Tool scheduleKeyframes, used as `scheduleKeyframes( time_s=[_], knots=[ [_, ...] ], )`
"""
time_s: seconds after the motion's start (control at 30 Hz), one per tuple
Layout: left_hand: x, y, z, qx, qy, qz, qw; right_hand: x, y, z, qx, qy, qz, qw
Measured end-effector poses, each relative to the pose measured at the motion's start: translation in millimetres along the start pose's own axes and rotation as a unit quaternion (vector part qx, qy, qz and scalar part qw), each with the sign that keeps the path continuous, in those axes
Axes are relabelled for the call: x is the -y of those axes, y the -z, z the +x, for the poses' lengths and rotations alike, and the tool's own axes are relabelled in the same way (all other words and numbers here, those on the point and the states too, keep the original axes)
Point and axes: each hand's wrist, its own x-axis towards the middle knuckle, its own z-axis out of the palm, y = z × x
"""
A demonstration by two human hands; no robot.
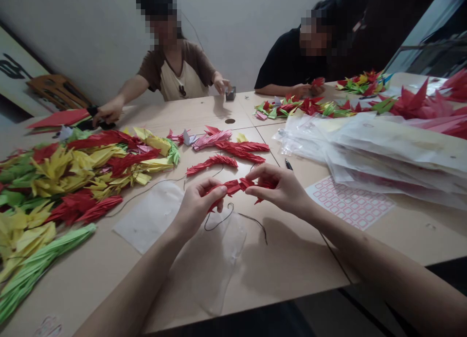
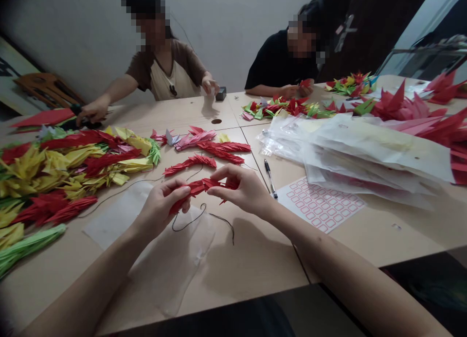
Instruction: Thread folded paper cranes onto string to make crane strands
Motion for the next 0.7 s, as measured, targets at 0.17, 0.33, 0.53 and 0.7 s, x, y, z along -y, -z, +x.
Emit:
scheduleKeyframes(
  time_s=[0.17,0.33,0.53,0.7],
  knots=[
    [2.6,-0.5,-0.9,0.030,0.010,0.063,0.998,-2.4,0.3,-1.8,0.016,0.077,-0.123,0.989],
    [5.5,-5.3,-2.8,0.045,0.034,0.075,0.996,-5.6,-0.9,-0.4,0.038,0.174,-0.135,0.975],
    [6.3,-7.1,-2.6,0.047,0.030,0.055,0.997,-2.9,1.5,-0.3,0.056,0.158,-0.141,0.976],
    [2.9,-3.8,-3.5,0.071,0.054,0.059,0.994,0.3,3.9,-0.6,0.054,0.151,-0.151,0.975]
  ],
)
